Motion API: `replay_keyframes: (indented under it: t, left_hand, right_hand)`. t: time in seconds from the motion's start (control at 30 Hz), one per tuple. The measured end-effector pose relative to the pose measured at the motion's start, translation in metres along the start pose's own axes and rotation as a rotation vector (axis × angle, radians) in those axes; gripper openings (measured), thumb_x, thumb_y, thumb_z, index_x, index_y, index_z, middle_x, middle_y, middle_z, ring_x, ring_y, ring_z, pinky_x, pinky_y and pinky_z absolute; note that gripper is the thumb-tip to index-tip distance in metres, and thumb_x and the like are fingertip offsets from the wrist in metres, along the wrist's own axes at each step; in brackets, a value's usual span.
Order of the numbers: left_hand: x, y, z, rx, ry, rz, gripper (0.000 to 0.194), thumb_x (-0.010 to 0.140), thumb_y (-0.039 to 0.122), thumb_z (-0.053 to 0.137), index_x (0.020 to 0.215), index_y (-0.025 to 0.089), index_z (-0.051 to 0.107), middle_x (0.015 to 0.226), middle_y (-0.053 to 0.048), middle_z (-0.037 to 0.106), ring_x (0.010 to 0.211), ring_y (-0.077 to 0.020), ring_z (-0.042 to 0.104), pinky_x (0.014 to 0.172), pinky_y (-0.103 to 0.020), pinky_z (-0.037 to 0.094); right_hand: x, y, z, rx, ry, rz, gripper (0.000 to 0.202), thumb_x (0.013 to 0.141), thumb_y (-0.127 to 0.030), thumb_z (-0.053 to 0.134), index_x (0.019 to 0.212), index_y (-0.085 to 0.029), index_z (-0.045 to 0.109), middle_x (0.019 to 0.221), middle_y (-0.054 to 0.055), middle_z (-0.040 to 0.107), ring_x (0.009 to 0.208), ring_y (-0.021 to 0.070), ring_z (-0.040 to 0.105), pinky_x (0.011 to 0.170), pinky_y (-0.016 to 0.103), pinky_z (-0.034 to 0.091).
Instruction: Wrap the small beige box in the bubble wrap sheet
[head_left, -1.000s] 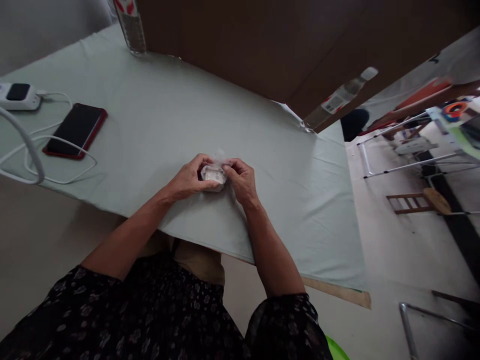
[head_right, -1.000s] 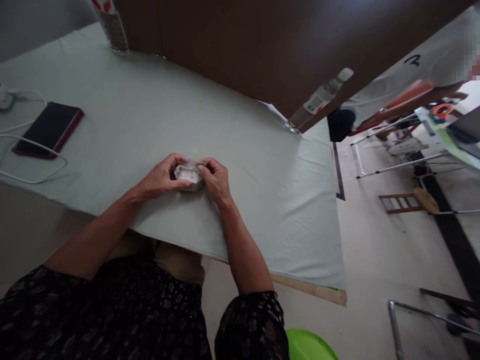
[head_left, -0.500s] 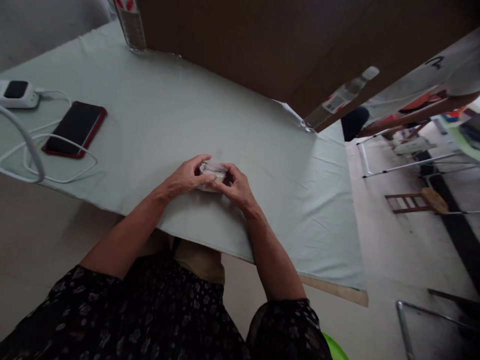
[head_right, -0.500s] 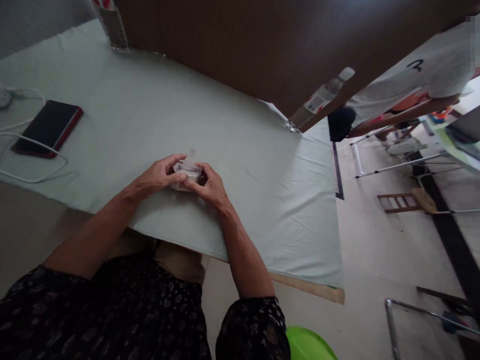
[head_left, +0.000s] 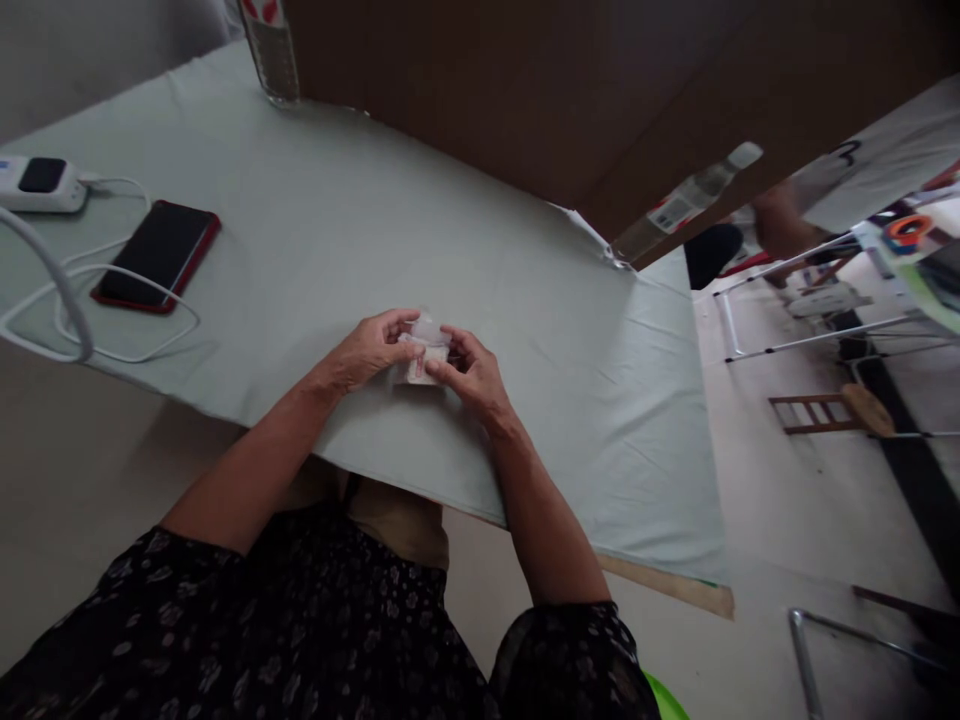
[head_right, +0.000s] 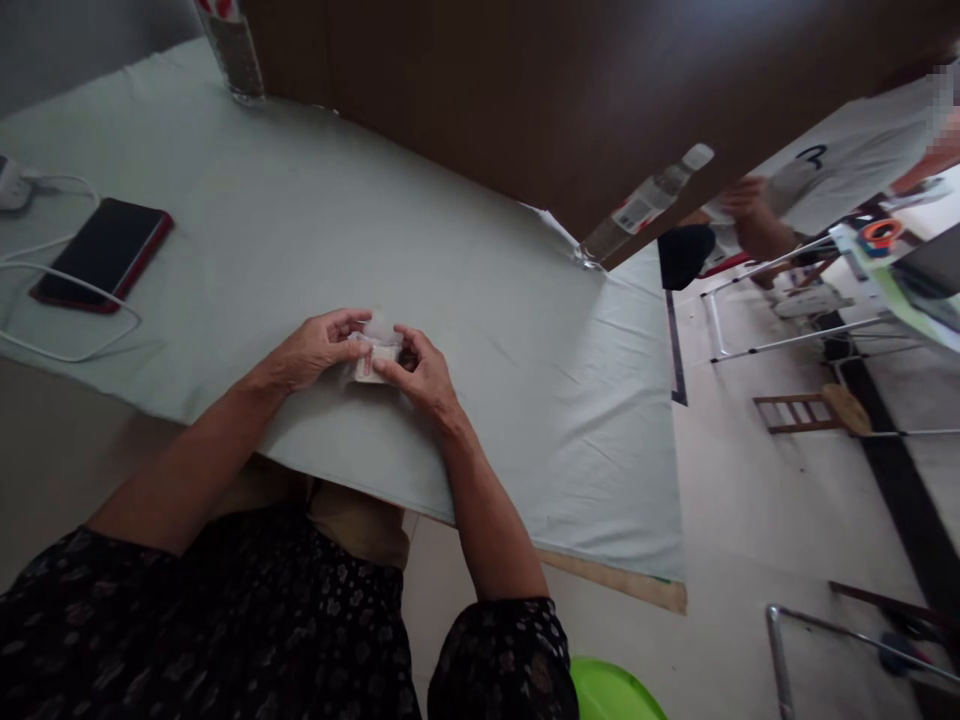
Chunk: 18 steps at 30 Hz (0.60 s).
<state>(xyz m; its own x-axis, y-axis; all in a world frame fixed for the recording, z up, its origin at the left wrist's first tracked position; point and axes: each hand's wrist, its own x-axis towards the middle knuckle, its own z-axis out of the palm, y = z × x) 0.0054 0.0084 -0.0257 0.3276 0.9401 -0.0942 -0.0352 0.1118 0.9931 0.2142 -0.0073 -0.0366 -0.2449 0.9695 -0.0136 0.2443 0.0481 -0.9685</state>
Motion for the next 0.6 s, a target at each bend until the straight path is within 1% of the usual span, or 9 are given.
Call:
replay_keyframes:
  t: [0.07,0.13,0.3,0.37,0.43,0.5,0.6]
  left_hand:
    - [-0.001,0.003,-0.002,-0.009,-0.030,-0.004,0.081,0.070,0.039,0.079,0.142,0.009,0.057,0.130,-0.018,0.069,0.122,-0.0317,0.065,0.107,-0.048,0.050]
    - [-0.002,0.006,-0.003,-0.018,-0.054,-0.023,0.083,0.069,0.036,0.079,0.144,0.009,0.055,0.131,-0.018,0.069,0.124,-0.0325,0.065,0.108,-0.048,0.050]
    - [-0.002,0.006,-0.004,-0.035,-0.039,-0.057,0.081,0.071,0.033,0.078,0.144,0.010,0.054,0.126,-0.017,0.072,0.119,-0.0312,0.068,0.107,-0.049,0.051]
    - [-0.001,0.005,-0.004,-0.036,-0.032,-0.060,0.080,0.070,0.032,0.079,0.143,0.009,0.055,0.124,-0.017,0.072,0.117,-0.0305,0.068,0.105,-0.048,0.052]
    - [-0.001,0.004,-0.003,-0.039,-0.040,-0.057,0.080,0.069,0.032,0.079,0.142,0.010,0.056,0.124,-0.016,0.071,0.118,-0.0301,0.068,0.105,-0.047,0.051]
    - [-0.001,0.005,-0.004,-0.042,-0.055,-0.055,0.080,0.069,0.032,0.080,0.142,0.010,0.056,0.123,-0.015,0.071,0.118,-0.0299,0.067,0.106,-0.046,0.051]
    - [-0.001,0.006,-0.005,-0.048,-0.065,-0.058,0.083,0.069,0.033,0.080,0.145,0.010,0.053,0.121,-0.014,0.071,0.117,-0.0294,0.067,0.105,-0.046,0.051]
  right_hand:
    - [0.000,0.001,0.002,0.011,0.011,-0.002,0.085,0.068,-0.072,0.082,0.134,-0.023,0.061,0.106,0.006,0.072,0.086,0.0191,0.065,0.078,0.035,0.053]
    - [-0.001,0.001,0.003,0.020,0.016,-0.001,0.084,0.069,-0.071,0.082,0.134,-0.023,0.062,0.109,0.007,0.072,0.089,0.0201,0.066,0.080,0.036,0.054]
    - [0.000,-0.001,-0.001,0.011,0.029,-0.015,0.074,0.075,-0.070,0.078,0.130,-0.021,0.065,0.106,0.007,0.072,0.094,0.0209,0.067,0.086,0.037,0.056]
    - [0.004,-0.005,-0.004,0.020,0.057,-0.029,0.065,0.079,-0.070,0.073,0.123,-0.021,0.069,0.107,0.007,0.072,0.098,0.0210,0.067,0.089,0.037,0.055]
    - [0.012,-0.010,-0.006,0.035,0.059,-0.028,0.056,0.081,-0.069,0.071,0.112,-0.022,0.073,0.105,0.005,0.073,0.098,0.0204,0.066,0.089,0.036,0.054]
    - [0.023,-0.015,-0.006,0.054,0.025,-0.006,0.050,0.080,-0.068,0.072,0.100,-0.022,0.074,0.096,0.003,0.072,0.091,0.0188,0.065,0.084,0.034,0.053]
    - [0.040,-0.023,-0.002,0.118,-0.036,0.033,0.046,0.072,-0.064,0.080,0.084,-0.021,0.071,0.079,-0.001,0.067,0.075,0.0148,0.058,0.071,0.029,0.048]
